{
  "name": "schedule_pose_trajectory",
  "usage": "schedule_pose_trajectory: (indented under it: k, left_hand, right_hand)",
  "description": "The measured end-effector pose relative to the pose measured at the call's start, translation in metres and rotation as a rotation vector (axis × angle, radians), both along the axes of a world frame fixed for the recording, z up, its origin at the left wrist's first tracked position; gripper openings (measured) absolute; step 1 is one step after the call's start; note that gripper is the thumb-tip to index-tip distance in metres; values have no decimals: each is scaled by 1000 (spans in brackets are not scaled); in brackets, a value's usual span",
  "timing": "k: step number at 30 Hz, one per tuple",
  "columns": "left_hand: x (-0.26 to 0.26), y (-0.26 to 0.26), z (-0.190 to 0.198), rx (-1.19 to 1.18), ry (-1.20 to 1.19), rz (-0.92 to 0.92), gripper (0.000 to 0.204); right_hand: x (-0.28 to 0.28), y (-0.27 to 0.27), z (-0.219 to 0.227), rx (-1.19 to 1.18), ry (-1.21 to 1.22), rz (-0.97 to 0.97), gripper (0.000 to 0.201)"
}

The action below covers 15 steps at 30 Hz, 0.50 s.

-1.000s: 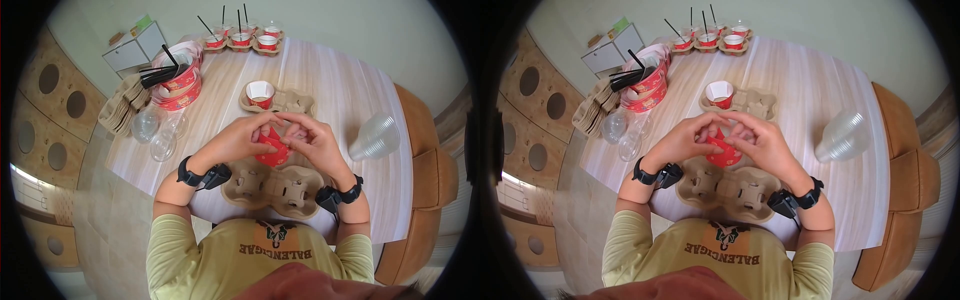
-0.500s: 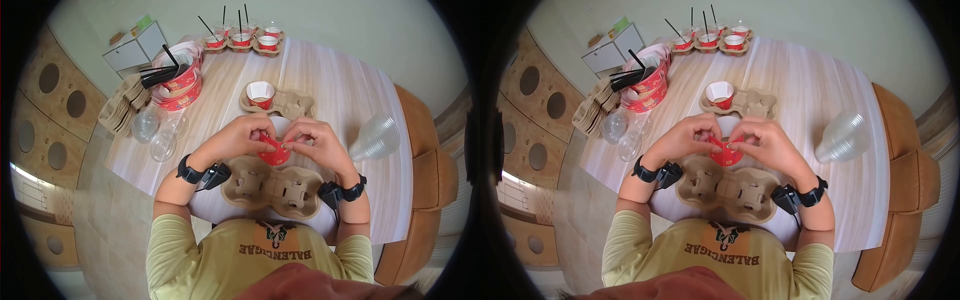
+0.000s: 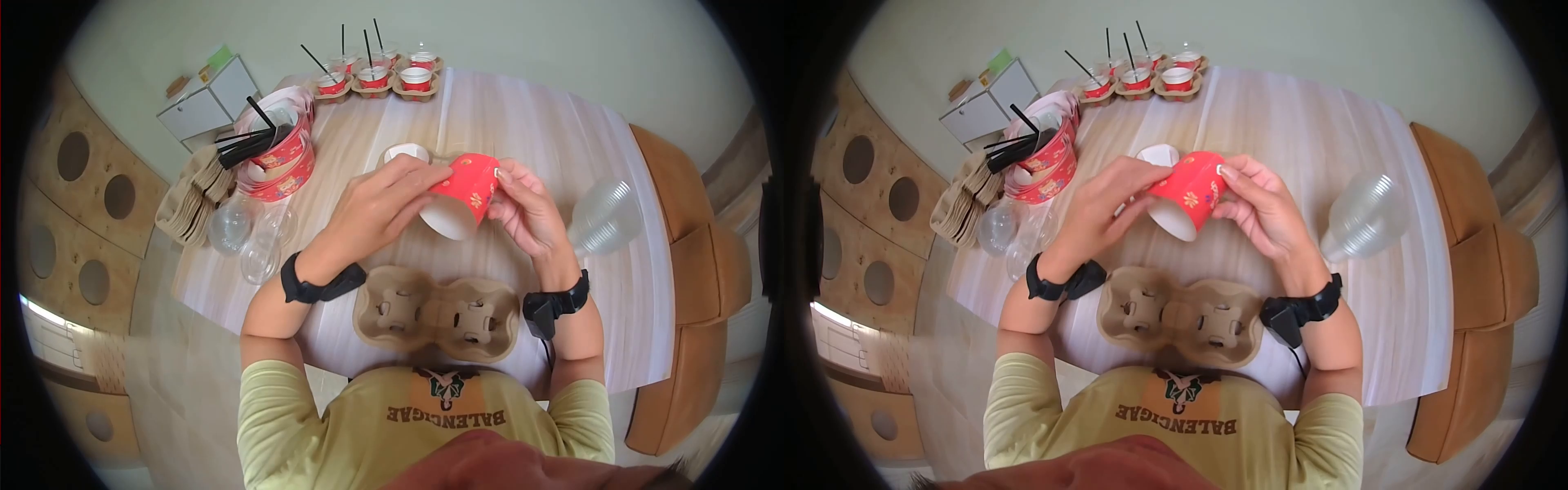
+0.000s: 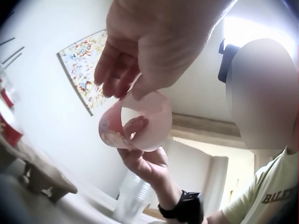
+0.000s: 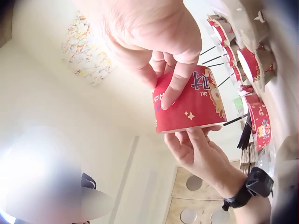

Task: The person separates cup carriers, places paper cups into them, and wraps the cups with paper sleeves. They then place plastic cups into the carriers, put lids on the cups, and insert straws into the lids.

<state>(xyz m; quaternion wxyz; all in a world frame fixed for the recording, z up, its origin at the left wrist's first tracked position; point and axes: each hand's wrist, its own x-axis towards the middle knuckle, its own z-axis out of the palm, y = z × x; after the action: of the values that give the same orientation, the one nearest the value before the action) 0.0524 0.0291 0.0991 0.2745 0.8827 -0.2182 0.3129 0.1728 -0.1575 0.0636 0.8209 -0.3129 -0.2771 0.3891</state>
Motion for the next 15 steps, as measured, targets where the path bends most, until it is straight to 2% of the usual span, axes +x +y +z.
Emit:
schedule_pose_trajectory:
  k: [2, 4, 5, 6, 7, 8, 10, 11, 13, 15]
  left_hand:
    - [14, 3, 2, 148, -101, 88, 34]
    - [34, 6, 1, 120, -120, 114, 27]
    - [46, 8, 0, 89, -141, 147, 21]
    - [62, 11, -2, 91, -141, 141, 21]
    - [78, 16, -5, 79, 20, 178, 18]
    - [94, 17, -9, 70, 180, 210, 17]
    - [112, 16, -17, 64, 271, 213, 16]
    - [120, 15, -21, 56, 361, 220, 16]
    - [135, 17, -33, 157, 368, 231, 18]
    - [142, 16, -39, 260, 378, 243, 20]
  right_hand:
    - [1, 1, -1, 21, 14, 39, 17]
    - [3, 0, 1, -140, -77, -148, 22]
    - [4, -1, 2, -137, -76, -155, 22]
    - [5, -2, 4, -206, -132, -329, 29]
    - [7, -4, 5, -276, -187, -503, 36]
    - [10, -7, 5, -272, -186, -512, 36]
    - [14, -10, 4, -465, -699, -749, 41]
    - [15, -11, 3, -464, -698, -755, 41]
    - [15, -11, -1, -536, -1039, -672, 41]
    - [20, -6, -15, -552, -1070, -667, 41]
